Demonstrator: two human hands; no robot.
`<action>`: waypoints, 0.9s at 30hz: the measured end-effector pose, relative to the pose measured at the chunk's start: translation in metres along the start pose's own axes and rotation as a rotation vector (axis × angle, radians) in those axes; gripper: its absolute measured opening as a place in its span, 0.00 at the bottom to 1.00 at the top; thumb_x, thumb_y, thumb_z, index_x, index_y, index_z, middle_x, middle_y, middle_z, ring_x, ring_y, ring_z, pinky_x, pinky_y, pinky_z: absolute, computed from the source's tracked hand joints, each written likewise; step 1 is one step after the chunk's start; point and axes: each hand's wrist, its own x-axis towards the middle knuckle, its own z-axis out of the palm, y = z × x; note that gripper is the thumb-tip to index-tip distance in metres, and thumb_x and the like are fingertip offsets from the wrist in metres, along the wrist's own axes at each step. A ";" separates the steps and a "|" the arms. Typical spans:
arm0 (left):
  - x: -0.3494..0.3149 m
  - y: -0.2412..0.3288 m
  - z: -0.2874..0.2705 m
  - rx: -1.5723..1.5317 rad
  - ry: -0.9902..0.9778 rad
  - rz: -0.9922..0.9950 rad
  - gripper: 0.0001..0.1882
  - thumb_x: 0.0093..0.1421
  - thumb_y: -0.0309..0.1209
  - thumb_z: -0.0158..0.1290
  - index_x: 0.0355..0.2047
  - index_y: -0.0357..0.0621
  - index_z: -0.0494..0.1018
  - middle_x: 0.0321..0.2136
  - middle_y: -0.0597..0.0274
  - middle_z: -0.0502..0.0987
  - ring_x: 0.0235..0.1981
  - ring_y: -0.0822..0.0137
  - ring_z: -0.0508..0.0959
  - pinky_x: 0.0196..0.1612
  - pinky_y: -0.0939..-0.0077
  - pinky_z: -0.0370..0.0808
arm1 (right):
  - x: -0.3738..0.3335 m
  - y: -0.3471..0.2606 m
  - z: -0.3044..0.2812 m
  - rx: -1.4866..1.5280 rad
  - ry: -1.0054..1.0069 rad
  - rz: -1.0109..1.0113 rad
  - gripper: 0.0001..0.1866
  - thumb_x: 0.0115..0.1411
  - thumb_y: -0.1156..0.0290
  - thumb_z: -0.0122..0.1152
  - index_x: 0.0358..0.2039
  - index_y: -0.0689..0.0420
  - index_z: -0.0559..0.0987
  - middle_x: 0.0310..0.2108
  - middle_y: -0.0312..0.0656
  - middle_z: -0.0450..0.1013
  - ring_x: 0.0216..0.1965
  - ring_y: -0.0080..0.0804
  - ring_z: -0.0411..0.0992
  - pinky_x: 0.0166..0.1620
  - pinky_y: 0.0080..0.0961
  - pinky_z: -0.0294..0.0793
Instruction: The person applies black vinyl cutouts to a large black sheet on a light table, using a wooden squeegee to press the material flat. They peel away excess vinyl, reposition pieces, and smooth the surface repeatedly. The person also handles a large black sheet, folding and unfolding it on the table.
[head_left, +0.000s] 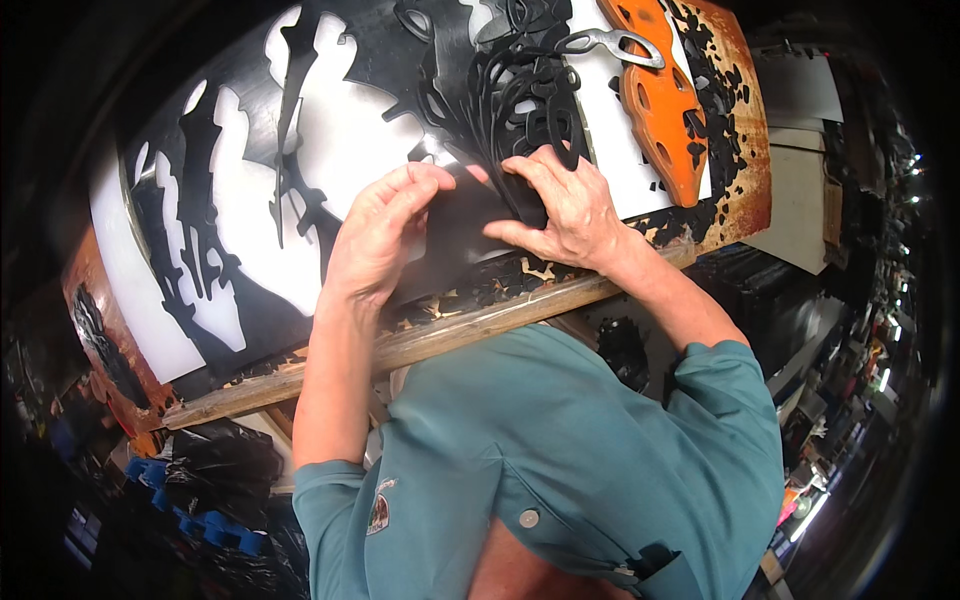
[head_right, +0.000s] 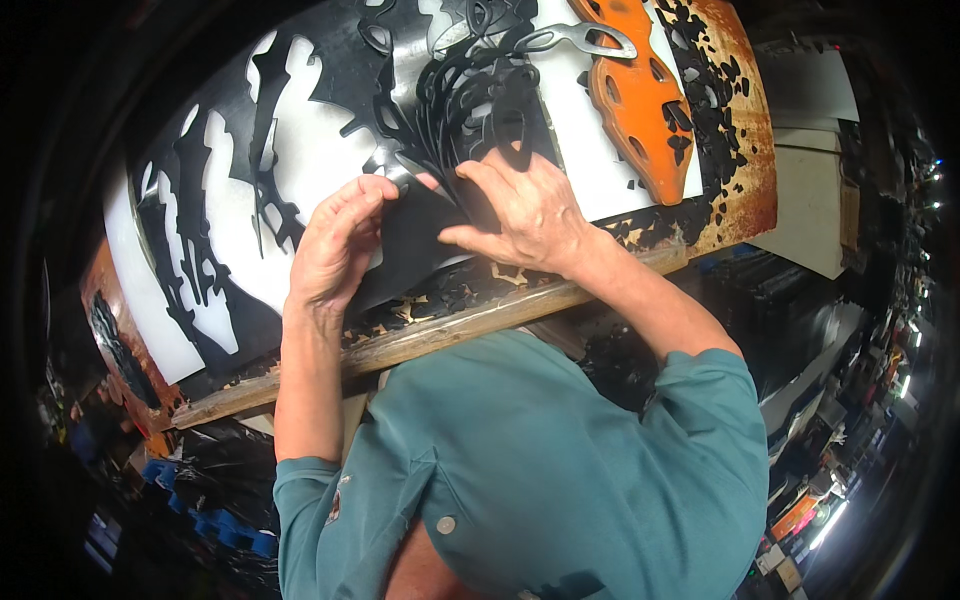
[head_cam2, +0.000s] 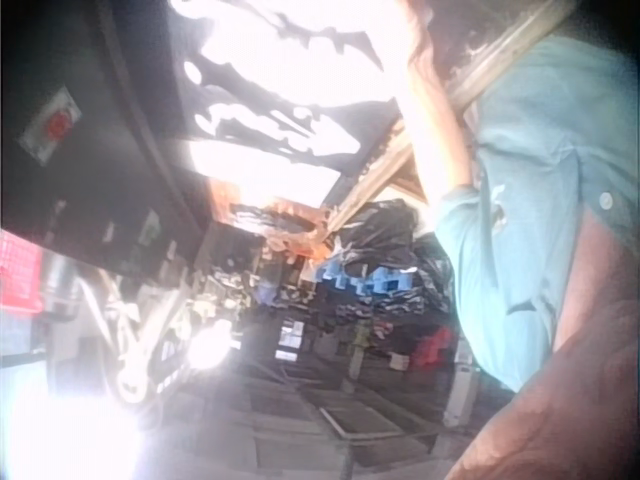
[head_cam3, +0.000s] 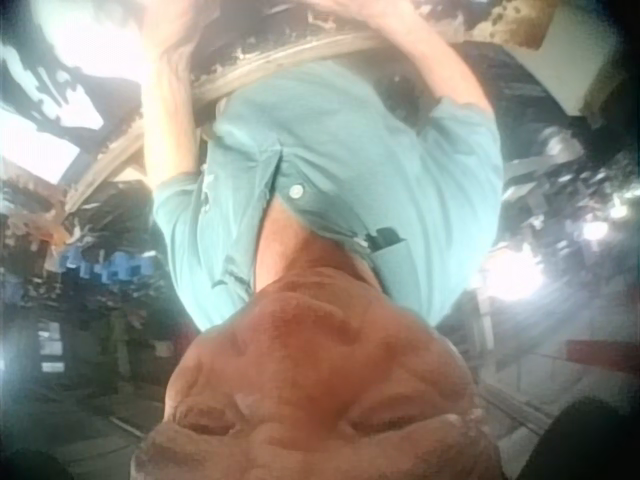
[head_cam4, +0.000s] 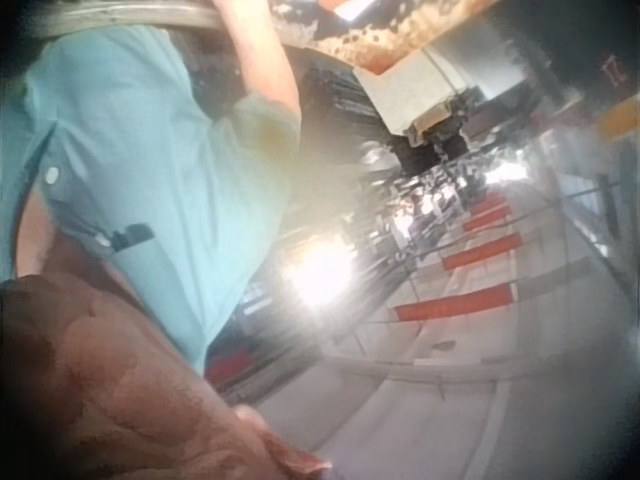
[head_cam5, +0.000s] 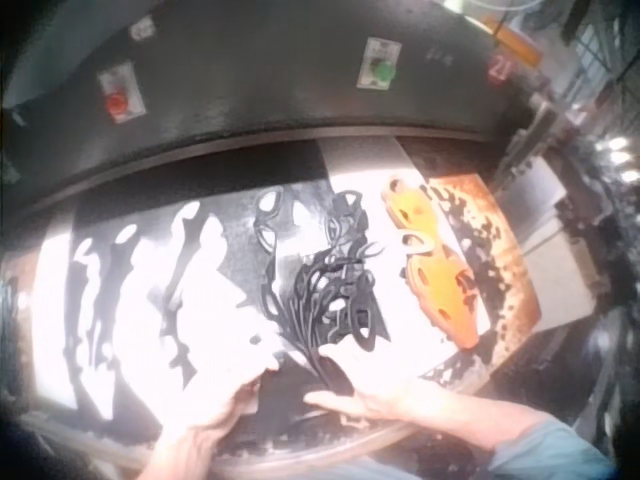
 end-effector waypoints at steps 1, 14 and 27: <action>-0.001 -0.001 0.000 -0.013 0.043 0.007 0.10 0.72 0.37 0.57 0.44 0.44 0.81 0.33 0.76 0.77 0.30 0.84 0.69 0.34 0.85 0.65 | 0.002 -0.001 0.000 0.001 0.055 -0.029 0.30 0.54 0.52 0.79 0.47 0.63 0.80 0.34 0.46 0.78 0.34 0.46 0.77 0.38 0.37 0.77; -0.020 -0.018 -0.005 0.390 0.242 0.151 0.08 0.72 0.27 0.56 0.48 0.40 0.79 0.31 0.76 0.75 0.28 0.84 0.69 0.33 0.86 0.66 | 0.023 0.022 -0.034 0.887 0.067 0.852 0.15 0.73 0.61 0.64 0.46 0.61 0.85 0.33 0.30 0.81 0.31 0.11 0.72 0.33 0.14 0.71; -0.023 -0.015 0.028 1.081 0.419 0.694 0.13 0.65 0.21 0.61 0.50 0.36 0.78 0.52 0.46 0.79 0.52 0.55 0.81 0.50 0.64 0.80 | 0.026 0.032 -0.087 1.524 0.530 0.459 0.17 0.76 0.67 0.55 0.55 0.65 0.80 0.47 0.45 0.82 0.45 0.32 0.82 0.48 0.30 0.85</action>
